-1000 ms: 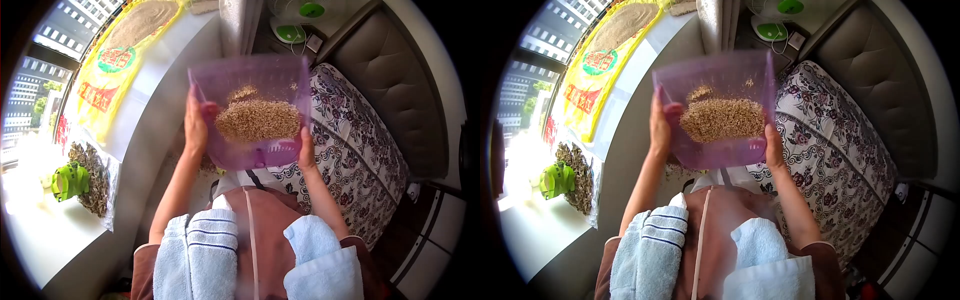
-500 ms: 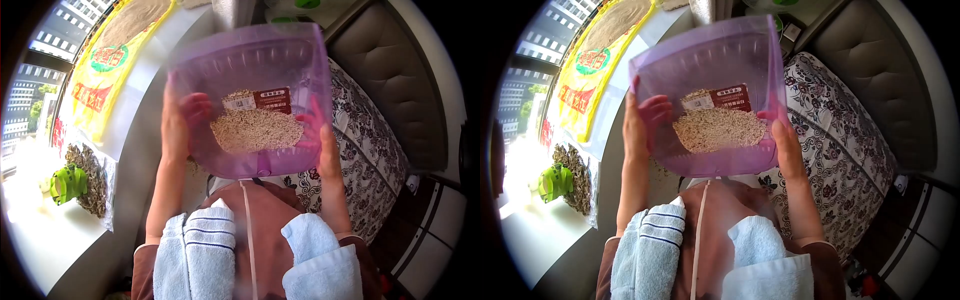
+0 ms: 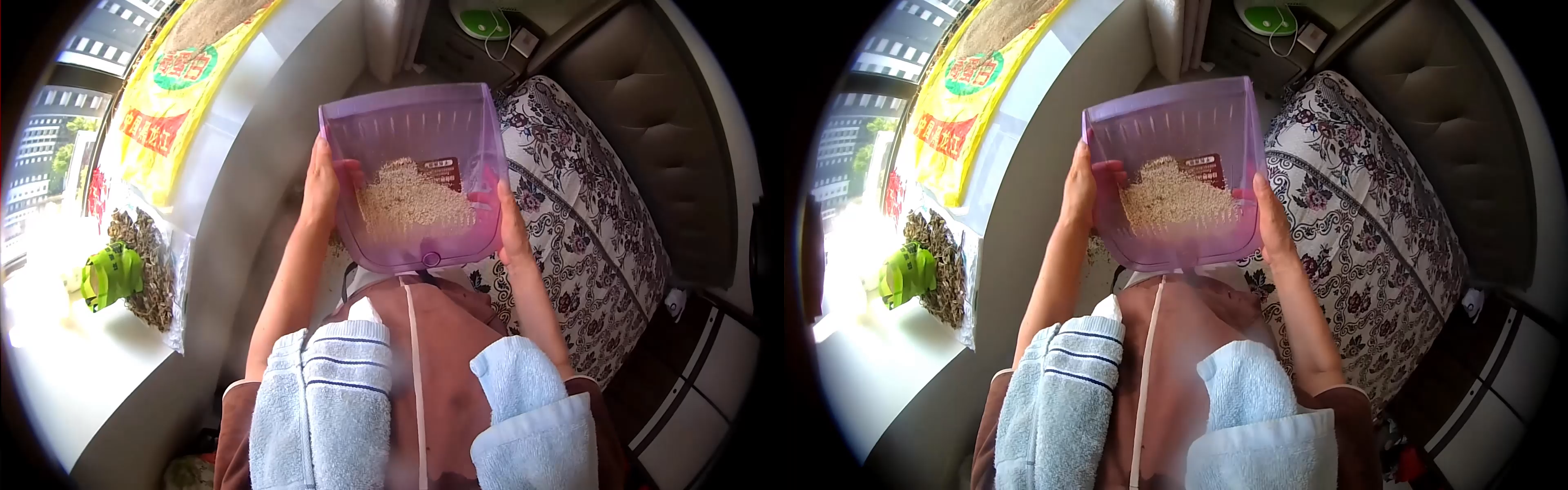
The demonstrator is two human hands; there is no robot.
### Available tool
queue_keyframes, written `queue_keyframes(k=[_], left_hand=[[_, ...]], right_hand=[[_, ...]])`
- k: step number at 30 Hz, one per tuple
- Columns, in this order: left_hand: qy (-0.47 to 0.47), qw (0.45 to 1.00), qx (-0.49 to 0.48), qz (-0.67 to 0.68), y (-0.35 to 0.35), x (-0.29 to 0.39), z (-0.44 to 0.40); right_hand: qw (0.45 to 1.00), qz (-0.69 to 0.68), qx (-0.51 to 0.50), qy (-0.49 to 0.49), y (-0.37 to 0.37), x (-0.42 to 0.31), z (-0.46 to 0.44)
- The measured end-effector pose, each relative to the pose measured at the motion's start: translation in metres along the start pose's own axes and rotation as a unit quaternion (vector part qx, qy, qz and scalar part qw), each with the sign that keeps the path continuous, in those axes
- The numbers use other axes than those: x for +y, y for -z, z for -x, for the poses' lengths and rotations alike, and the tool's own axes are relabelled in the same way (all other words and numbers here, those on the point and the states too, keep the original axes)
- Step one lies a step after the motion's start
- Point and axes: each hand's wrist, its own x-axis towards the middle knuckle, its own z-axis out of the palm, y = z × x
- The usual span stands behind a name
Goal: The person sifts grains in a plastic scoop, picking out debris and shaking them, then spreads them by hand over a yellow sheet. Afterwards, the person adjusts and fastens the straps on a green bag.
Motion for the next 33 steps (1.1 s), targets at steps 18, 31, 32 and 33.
queue_keyframes(k=[18, 31, 32, 33], left_hand=[[-0.096, 0.995, 0.015, -0.012, 0.008, -0.036, -0.015], [-0.113, 0.993, 0.018, 0.000, 0.004, -0.023, 0.015], [-0.126, 0.990, -0.020, 0.056, 0.003, -0.033, 0.020], [-0.111, 0.993, -0.008, 0.033, 0.009, -0.048, 0.022]], right_hand=[[0.999, -0.042, -0.018, -0.001, 0.016, 0.047, -0.021], [0.997, -0.006, -0.026, 0.075, 0.001, 0.039, 0.005], [0.999, -0.018, -0.015, 0.034, 0.000, 0.042, 0.016], [0.998, -0.051, -0.017, 0.025, -0.002, 0.043, 0.020]])
